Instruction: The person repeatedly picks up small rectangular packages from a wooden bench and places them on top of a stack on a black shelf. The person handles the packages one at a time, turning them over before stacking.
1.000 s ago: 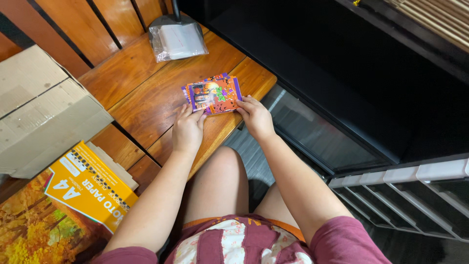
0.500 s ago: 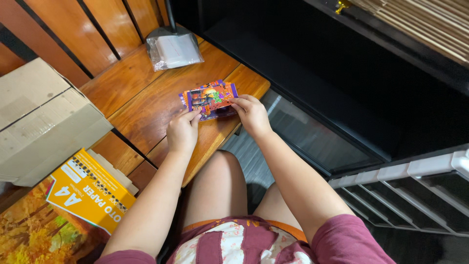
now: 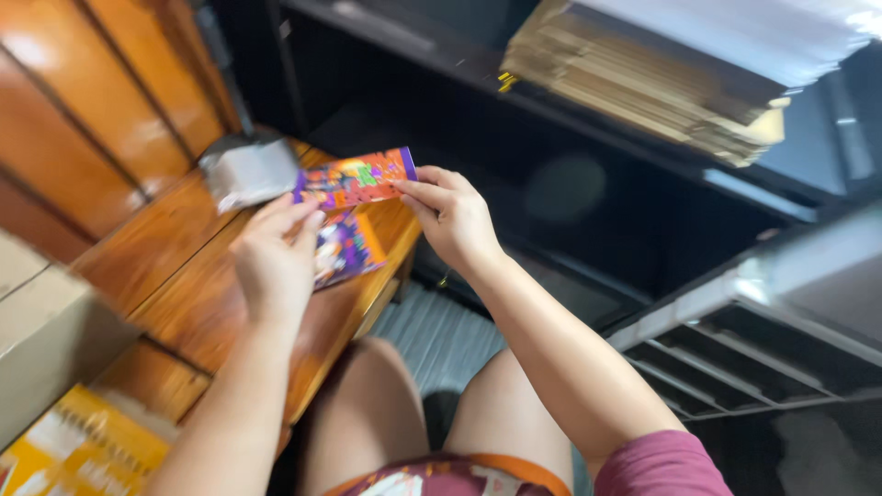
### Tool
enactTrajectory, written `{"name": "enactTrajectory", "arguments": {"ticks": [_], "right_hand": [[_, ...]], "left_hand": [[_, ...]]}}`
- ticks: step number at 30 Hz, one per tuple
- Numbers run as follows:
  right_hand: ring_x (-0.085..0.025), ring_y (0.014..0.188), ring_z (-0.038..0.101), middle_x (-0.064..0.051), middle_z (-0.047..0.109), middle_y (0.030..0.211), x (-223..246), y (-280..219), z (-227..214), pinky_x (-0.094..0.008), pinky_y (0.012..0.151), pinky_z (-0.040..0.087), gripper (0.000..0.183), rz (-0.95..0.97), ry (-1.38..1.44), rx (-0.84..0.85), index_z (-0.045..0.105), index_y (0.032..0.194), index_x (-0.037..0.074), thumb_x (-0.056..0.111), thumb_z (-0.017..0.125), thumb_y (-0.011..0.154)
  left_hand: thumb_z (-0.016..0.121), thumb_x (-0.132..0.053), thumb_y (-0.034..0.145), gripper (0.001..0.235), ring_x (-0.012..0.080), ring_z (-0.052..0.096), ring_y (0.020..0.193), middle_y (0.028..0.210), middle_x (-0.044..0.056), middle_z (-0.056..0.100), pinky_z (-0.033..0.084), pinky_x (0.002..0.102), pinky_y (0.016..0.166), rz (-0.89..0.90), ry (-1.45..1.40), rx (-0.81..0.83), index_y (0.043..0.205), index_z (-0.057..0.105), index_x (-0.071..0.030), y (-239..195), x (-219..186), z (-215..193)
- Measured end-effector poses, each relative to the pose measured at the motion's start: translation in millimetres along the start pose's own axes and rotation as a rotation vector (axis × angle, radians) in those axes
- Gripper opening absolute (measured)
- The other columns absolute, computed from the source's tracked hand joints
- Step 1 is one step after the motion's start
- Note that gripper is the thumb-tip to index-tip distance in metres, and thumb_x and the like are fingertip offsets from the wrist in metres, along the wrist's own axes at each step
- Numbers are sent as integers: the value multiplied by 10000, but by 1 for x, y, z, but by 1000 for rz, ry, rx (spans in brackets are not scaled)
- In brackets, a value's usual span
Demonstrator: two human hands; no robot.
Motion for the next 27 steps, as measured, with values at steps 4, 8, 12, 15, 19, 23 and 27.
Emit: {"name": "enactTrajectory", "arguments": {"ticks": [4, 8, 12, 15, 19, 23, 27], "right_hand": [[-286, 1104, 714, -51, 727, 1158, 31, 45, -79, -389, 932, 588, 154, -96, -134, -110, 812, 1093, 248, 280, 771, 949], [-333, 1115, 705, -125, 745, 1172, 63, 85, -166, -422, 958, 588, 165, -296, -268, -239, 807, 1125, 172, 167, 796, 960], [-323, 1118, 710, -185, 715, 1230, 73, 111, -240, -426, 999, 582, 198, -375, -382, -279, 775, 1236, 119, 92, 796, 1042], [-283, 1140, 690, -129, 700, 1256, 52, 123, -280, -392, 1044, 513, 200, -305, -447, -303, 794, 1236, 135, 87, 766, 1043], [-270, 1074, 737, -141, 727, 1219, 44, 130, -324, -368, 933, 595, 177, -324, -464, -339, 807, 1202, 96, 77, 754, 1035], [-230, 1086, 705, -107, 747, 1163, 13, 136, -359, -345, 969, 545, 169, -224, -502, -375, 822, 1162, 109, 116, 770, 1002], [-196, 1026, 725, -67, 786, 1065, -6, 141, -377, -322, 955, 549, 148, -183, -527, -405, 849, 1059, 120, 81, 817, 920]], "left_hand": [[875, -89, 918, 191, 414, 709, 1126, 1149, 235, 768, 546, 499, 950, 167, -41, -44, 1101, 834, -122, 56, -76, -12], [885, 26, 969, 162, 413, 730, 1112, 1185, 274, 767, 557, 468, 988, 493, -145, -163, 1120, 835, -9, 102, -158, -25], [889, 25, 984, 180, 352, 761, 1100, 1185, 301, 763, 563, 399, 980, 644, -257, -210, 1155, 838, -3, 142, -224, -13], [835, 20, 969, 134, 272, 765, 977, 1055, 139, 806, 560, 345, 863, 731, -307, -217, 1102, 841, 9, 166, -268, 5], [828, -164, 946, 105, 219, 792, 879, 952, 37, 830, 559, 320, 745, 643, -316, -198, 1008, 846, -81, 199, -302, 52], [806, -229, 893, 122, 189, 794, 884, 932, -6, 829, 588, 294, 720, 511, -424, -44, 983, 850, -158, 225, -329, 101], [781, -221, 901, 183, 263, 746, 1068, 1204, 112, 751, 583, 334, 869, 447, -414, 138, 1073, 842, -203, 247, -347, 141]]}}
Point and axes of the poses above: each hand's wrist, its own y-axis towards the middle knuckle, its own z-axis out of the palm, x = y × z, the point moved 4 cm from there along y, towards the middle knuckle
